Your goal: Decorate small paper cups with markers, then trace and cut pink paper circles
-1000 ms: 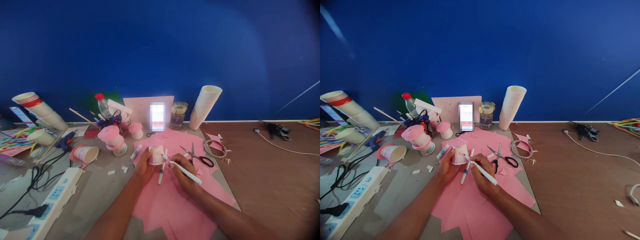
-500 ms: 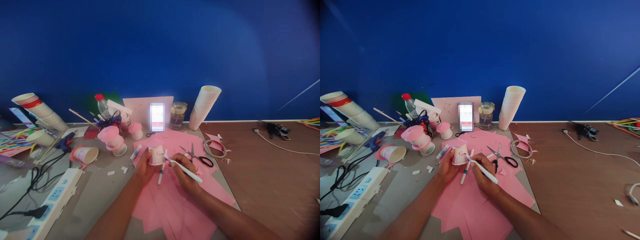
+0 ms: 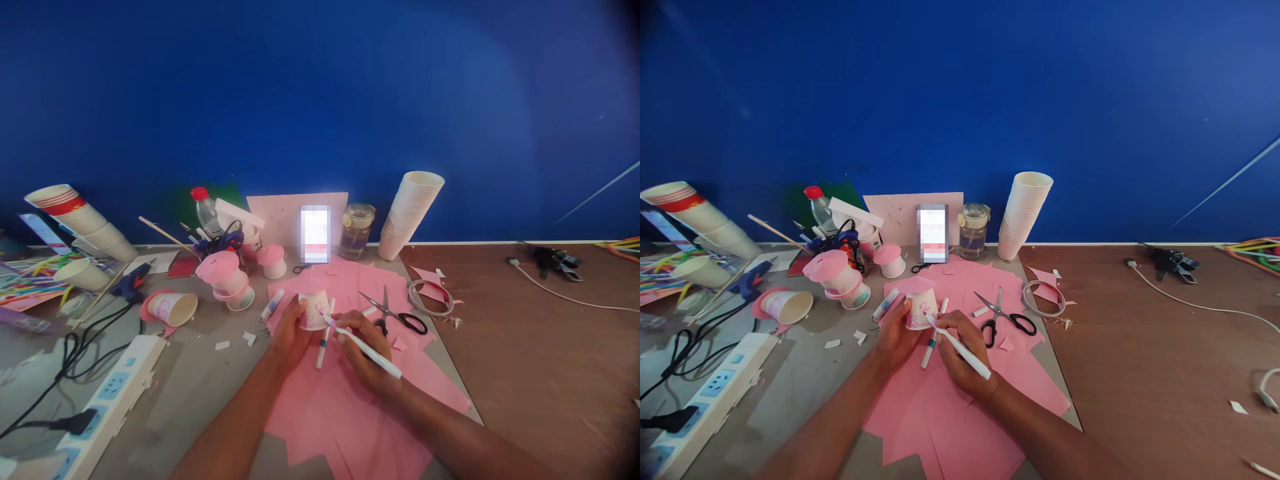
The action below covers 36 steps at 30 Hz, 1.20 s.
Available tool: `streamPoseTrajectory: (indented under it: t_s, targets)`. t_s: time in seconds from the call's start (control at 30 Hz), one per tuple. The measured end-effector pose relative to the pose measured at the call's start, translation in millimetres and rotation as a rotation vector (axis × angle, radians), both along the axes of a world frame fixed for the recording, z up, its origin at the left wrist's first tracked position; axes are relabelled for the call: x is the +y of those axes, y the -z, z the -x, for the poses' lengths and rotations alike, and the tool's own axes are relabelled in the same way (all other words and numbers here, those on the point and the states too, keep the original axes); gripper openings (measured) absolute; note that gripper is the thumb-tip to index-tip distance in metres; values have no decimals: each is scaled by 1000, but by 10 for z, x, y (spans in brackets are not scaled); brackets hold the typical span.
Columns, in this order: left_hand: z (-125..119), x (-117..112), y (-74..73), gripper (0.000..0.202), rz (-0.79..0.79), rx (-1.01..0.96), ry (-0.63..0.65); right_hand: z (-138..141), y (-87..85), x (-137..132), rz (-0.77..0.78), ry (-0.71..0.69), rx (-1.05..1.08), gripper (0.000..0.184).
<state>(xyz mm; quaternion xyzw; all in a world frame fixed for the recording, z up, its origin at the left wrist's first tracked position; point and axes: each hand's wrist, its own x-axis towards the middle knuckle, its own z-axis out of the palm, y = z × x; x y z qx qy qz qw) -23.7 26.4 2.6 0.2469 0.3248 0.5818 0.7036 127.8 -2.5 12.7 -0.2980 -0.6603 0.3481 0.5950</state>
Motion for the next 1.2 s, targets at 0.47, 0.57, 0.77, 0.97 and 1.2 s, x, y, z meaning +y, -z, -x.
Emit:
streamPoseTrajectory:
  t_s: [0.47,0.57,0.77,0.97,1.2]
  targets:
    - [-16,-18,-38,17,-13,-19,-8,11,-24,3,-1,39,-24,14]
    - [-14,-19,-29,16,-6,-40,-21,8,-30,-1,18,45,-41,13]
    - [-7,-17,-32,18,-5,-49,-1,-1,-62,-10,48,42,-60,9]
    - [-3,-13,-67,23,59,-71,-9,-10,-35,0,125,48,-7,8]
    - [-2,-9,-49,19,68,-85,-67,-14,-2,25,226,100,26,6]
